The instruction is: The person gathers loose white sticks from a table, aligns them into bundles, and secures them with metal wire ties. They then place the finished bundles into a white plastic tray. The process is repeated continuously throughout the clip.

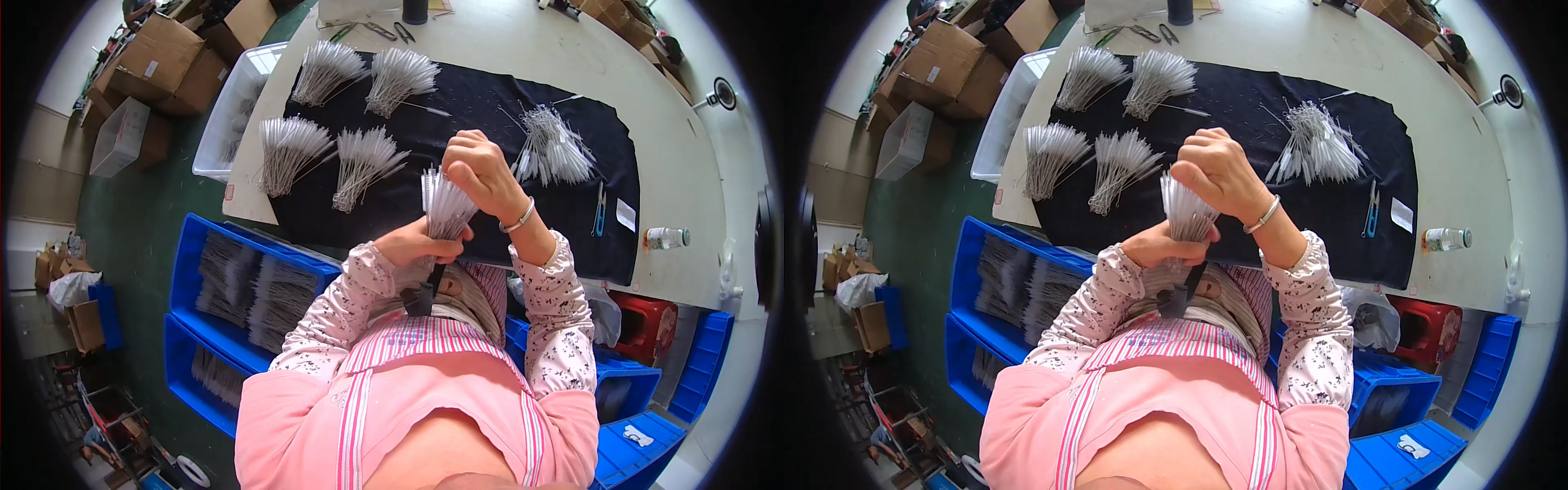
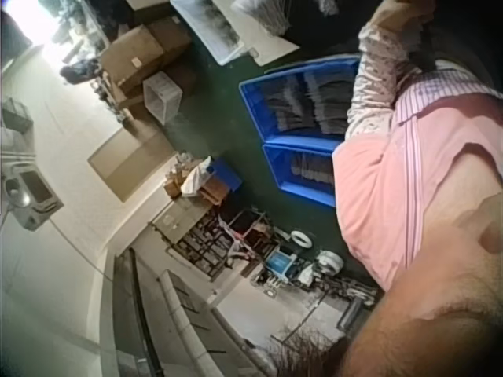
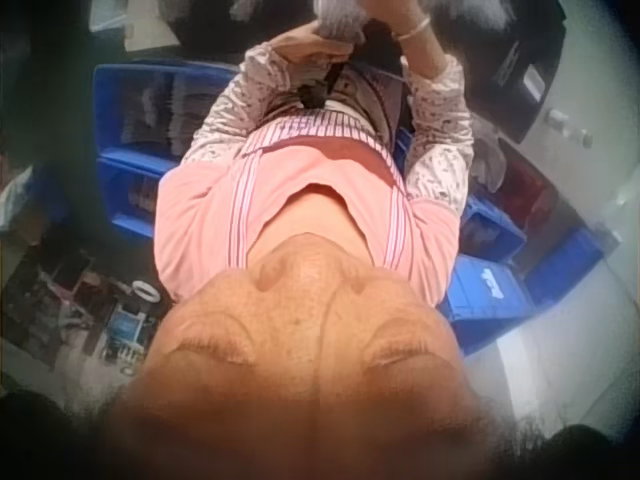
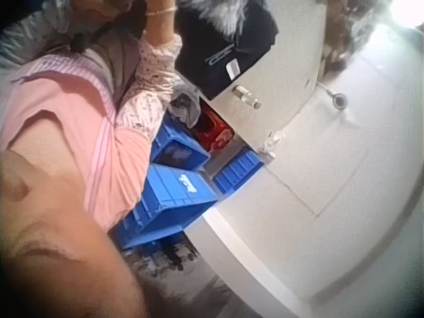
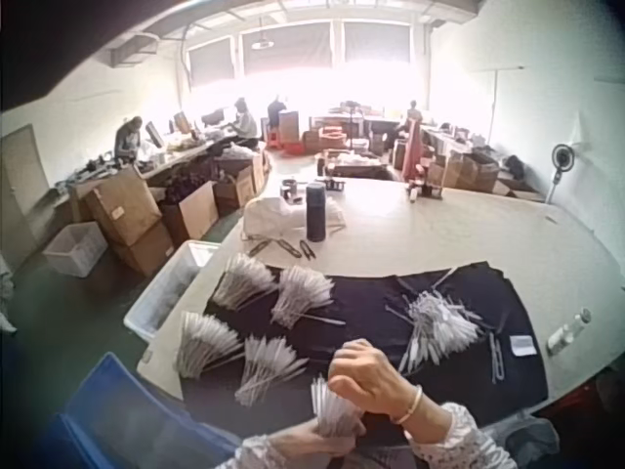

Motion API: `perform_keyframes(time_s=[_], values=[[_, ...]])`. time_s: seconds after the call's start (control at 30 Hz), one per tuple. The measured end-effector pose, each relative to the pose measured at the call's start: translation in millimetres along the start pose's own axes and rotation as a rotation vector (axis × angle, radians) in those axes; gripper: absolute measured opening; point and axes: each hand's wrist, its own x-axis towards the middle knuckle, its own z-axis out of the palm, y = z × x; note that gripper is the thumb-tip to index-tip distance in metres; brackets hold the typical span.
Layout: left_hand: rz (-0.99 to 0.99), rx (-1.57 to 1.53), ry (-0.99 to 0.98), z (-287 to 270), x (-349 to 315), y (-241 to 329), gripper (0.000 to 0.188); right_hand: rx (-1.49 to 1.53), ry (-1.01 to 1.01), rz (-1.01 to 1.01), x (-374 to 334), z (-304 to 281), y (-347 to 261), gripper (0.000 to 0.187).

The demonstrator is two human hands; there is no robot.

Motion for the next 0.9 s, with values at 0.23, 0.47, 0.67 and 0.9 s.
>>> perform_keyframes(time_s=[0.23, 0.47, 0.67, 0.9], values=[[0.110, 0.357, 0.433, 0.4, -8.6, 8.8, 0.021, -0.276, 0.408, -0.042, 3.1, -2.7, -13.0, 0.033], [0.092, 1.457, 1.431, -65.1, -34.7, 46.2, 0.061, 0.094, 0.564, 0.385, -14.9, 25.0, 5.3, 0.029], [-0.211, 1.575, 1.388, -94.5, -11.6, 22.4, 0.080, 0.138, 0.374, 0.406, -24.0, 91.4, 5.7, 0.021], [-0.286, 1.654, 1.326, -92.9, -5.9, 17.3, 0.068, 0.713, 0.339, 0.936, -39.7, 140.1, 9.9, 0.029]])
